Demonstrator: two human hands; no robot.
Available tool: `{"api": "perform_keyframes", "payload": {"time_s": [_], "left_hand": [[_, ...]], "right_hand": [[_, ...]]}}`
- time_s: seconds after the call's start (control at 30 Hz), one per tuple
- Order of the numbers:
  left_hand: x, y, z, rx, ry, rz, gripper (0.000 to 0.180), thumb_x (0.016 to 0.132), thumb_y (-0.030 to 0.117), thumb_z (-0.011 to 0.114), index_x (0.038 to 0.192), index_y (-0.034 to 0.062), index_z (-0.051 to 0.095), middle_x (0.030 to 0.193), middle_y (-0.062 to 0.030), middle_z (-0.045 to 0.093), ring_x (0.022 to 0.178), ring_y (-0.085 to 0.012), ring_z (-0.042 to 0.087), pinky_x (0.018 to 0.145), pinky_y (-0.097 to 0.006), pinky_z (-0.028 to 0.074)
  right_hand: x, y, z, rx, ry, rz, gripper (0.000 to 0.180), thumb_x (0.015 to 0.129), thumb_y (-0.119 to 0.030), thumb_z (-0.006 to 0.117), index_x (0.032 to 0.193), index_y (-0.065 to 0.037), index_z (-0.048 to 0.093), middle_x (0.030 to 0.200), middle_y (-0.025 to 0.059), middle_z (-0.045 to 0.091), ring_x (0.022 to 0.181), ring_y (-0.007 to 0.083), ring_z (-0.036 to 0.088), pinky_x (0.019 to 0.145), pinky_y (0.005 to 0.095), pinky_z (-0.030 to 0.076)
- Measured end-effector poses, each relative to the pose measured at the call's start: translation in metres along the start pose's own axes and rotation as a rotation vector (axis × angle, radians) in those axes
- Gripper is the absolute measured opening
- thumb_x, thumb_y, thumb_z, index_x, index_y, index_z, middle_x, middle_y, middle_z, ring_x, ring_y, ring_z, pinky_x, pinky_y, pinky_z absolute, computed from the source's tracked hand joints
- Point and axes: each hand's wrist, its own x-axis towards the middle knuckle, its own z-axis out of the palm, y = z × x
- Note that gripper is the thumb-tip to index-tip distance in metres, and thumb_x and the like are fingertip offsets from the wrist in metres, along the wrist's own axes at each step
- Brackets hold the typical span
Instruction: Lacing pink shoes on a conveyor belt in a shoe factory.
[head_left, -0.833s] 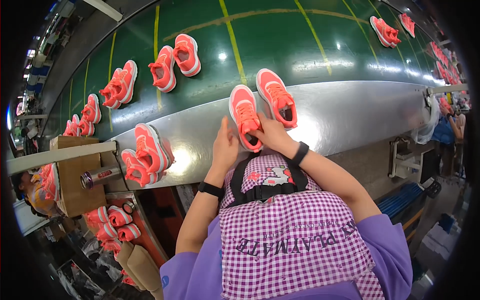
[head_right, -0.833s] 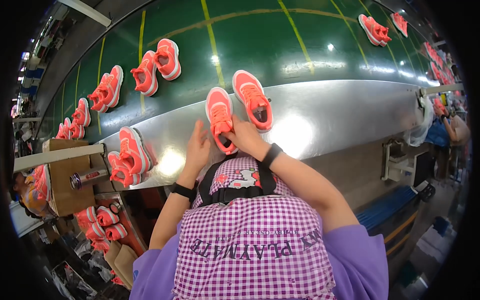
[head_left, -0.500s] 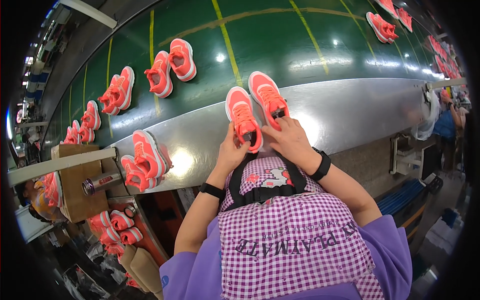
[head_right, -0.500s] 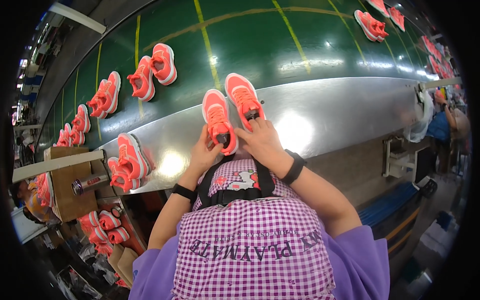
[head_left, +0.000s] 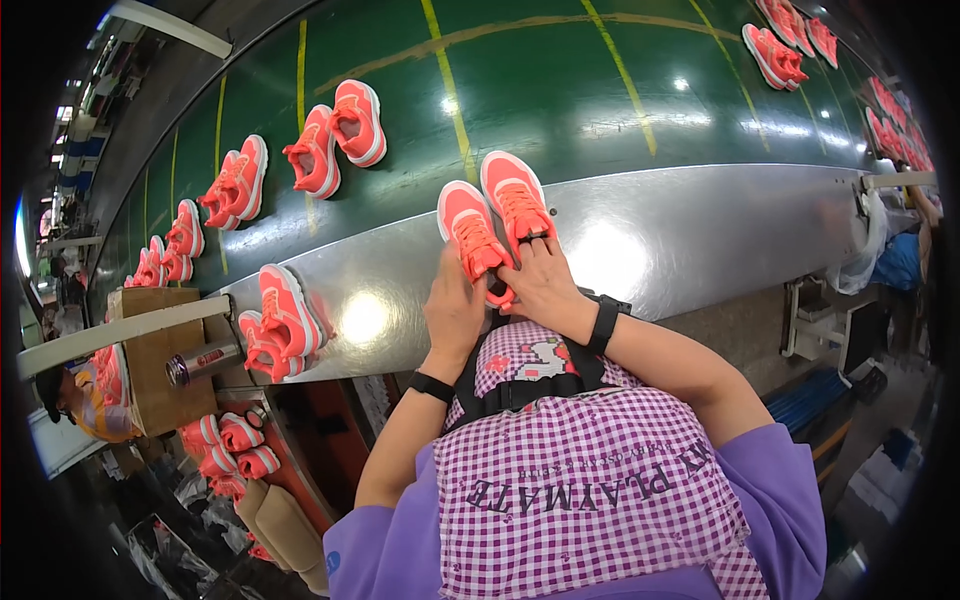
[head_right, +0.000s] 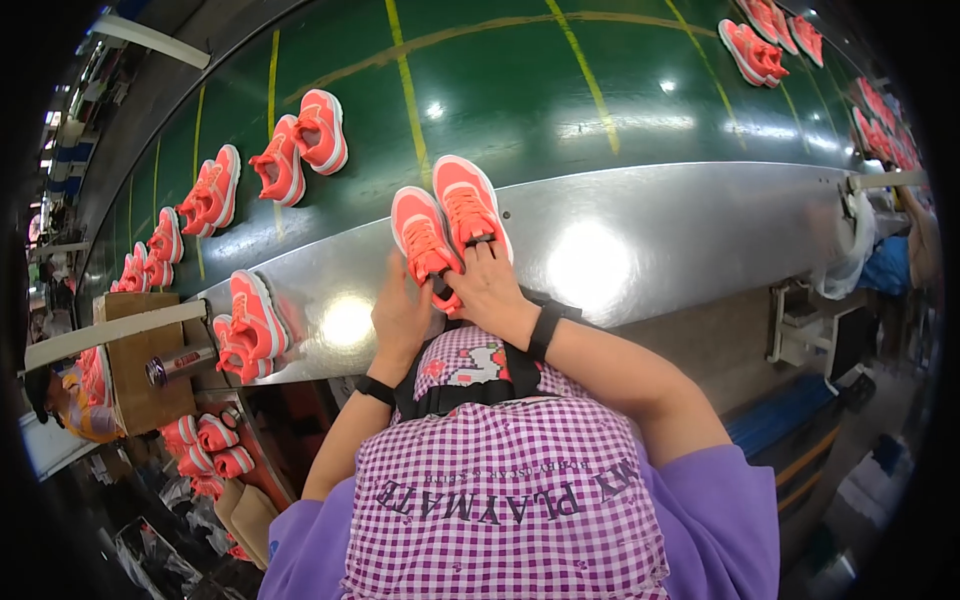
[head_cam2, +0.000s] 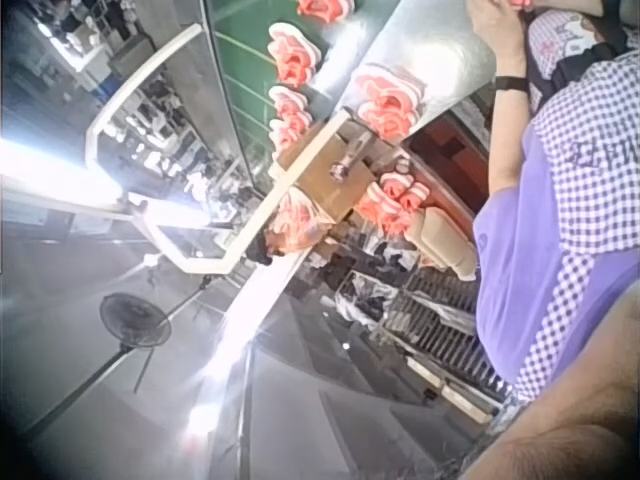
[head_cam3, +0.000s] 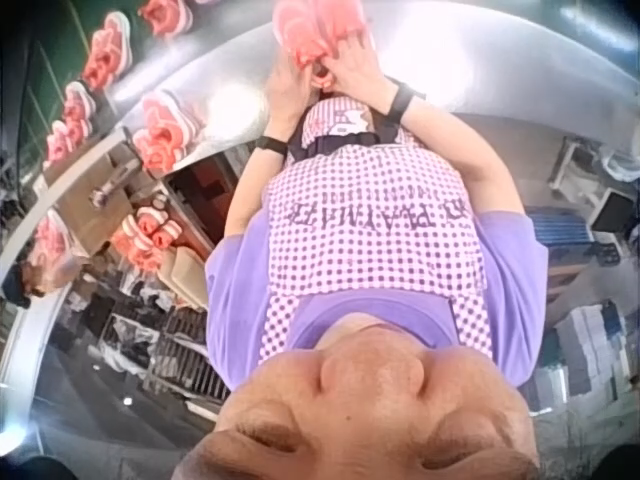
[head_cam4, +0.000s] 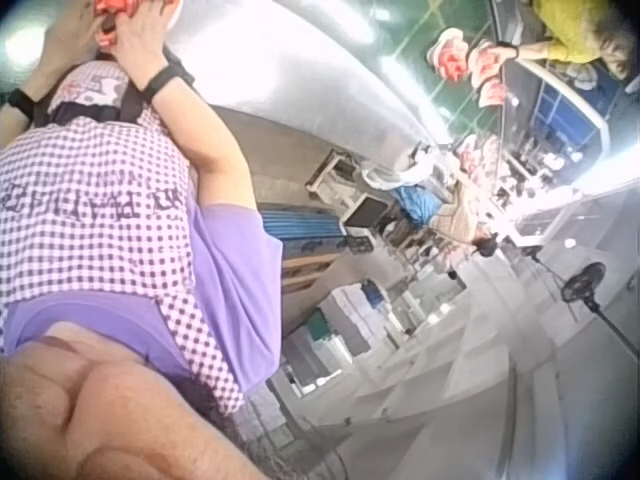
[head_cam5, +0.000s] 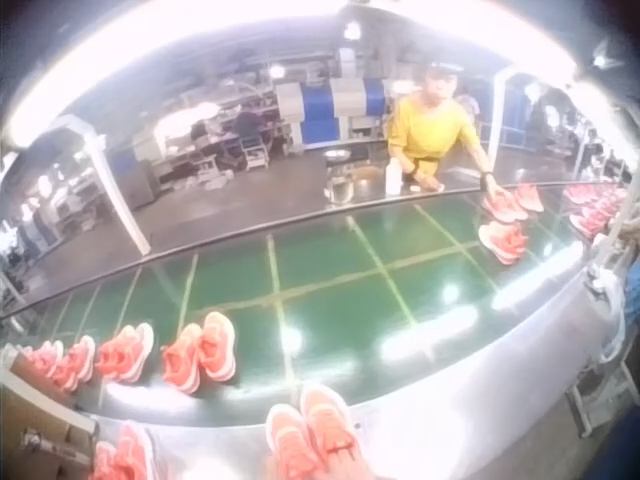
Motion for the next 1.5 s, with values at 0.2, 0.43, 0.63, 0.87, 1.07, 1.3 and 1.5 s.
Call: {"api": "perform_keyframes", "payload": {"time_s": [0.2,0.43,0.63,0.87,1.07,1.3,1.5], "left_hand": [[0.008,-0.007,-0.008,0.061,0.078,0.252,0.035,0.076,0.011,0.07,0.109,0.0027,0.063,0.105,-0.0094,0.063,0.091,-0.0266,0.062,0.076,-0.035,0.051],[0.006,0.002,-0.013,-0.138,0.203,0.052,0.03,0.081,0.012,0.068,0.107,0.0018,0.061,0.103,-0.0092,0.061,0.084,-0.0264,0.061,0.072,-0.034,0.051],[-0.046,-0.04,-0.025,-0.267,-0.042,-0.325,0.024,0.083,0.007,0.064,0.106,0.0022,0.062,0.096,-0.0122,0.061,0.082,-0.0223,0.061,0.071,-0.031,0.051],[-0.039,-0.041,-0.021,-0.278,-0.151,-0.415,0.023,0.084,0.007,0.063,0.106,0.0043,0.062,0.098,-0.0105,0.061,0.078,-0.0193,0.062,0.07,-0.029,0.051],[0.022,-0.102,-0.019,0.002,0.027,-0.257,0.034,0.077,0.008,0.065,0.11,0.005,0.059,0.108,-0.0142,0.058,0.107,-0.0351,0.05,0.094,-0.044,0.04],[0.154,-0.171,-0.048,0.614,0.109,-0.098,0.068,0.071,0.007,0.07,0.134,0.015,0.046,0.119,-0.0169,0.05,0.119,-0.0335,0.042,0.097,-0.046,0.034],[0.212,-0.177,-0.033,0.665,-0.298,-0.048,0.075,0.069,0.034,0.079,0.135,0.0319,0.046,0.097,-0.0139,0.063,0.096,-0.032,0.061,0.095,-0.046,0.037]], "right_hand": [[0.004,0.001,0.0,0.026,-0.02,-0.03,0.04,0.061,-0.04,0.076,0.088,-0.012,0.069,0.095,0.016,0.055,0.099,0.0329,0.048,0.086,0.0425,0.036],[0.0,0.017,-0.006,0.09,-0.001,-0.045,0.04,0.064,-0.046,0.074,0.082,-0.011,0.069,0.087,0.0139,0.056,0.093,0.0319,0.05,0.086,0.0433,0.038],[0.044,0.084,-0.024,0.064,0.136,-0.046,0.041,0.066,-0.049,0.073,0.082,-0.011,0.071,0.085,0.0128,0.06,0.089,0.0314,0.053,0.09,0.0444,0.039],[0.165,0.211,-0.043,-0.243,0.172,0.155,0.039,0.068,-0.044,0.074,0.094,-0.015,0.071,0.097,0.0127,0.061,0.097,0.0306,0.053,0.089,0.0441,0.039],[0.185,0.221,-0.024,-0.373,0.329,0.092,0.057,0.07,-0.026,0.077,0.122,-0.018,0.056,0.133,0.0178,0.046,0.123,0.0357,0.041,0.101,0.0488,0.033],[0.042,0.112,0.004,0.344,0.073,0.178,0.026,0.079,-0.009,0.066,0.104,-0.005,0.063,0.128,0.0225,0.049,0.117,0.0413,0.046,0.1,0.0462,0.04],[-0.01,0.045,-0.007,0.483,-0.007,0.417,0.017,0.081,-0.007,0.064,0.098,-0.005,0.065,0.121,0.0171,0.058,0.107,0.0358,0.058,0.091,0.0371,0.048]]}}
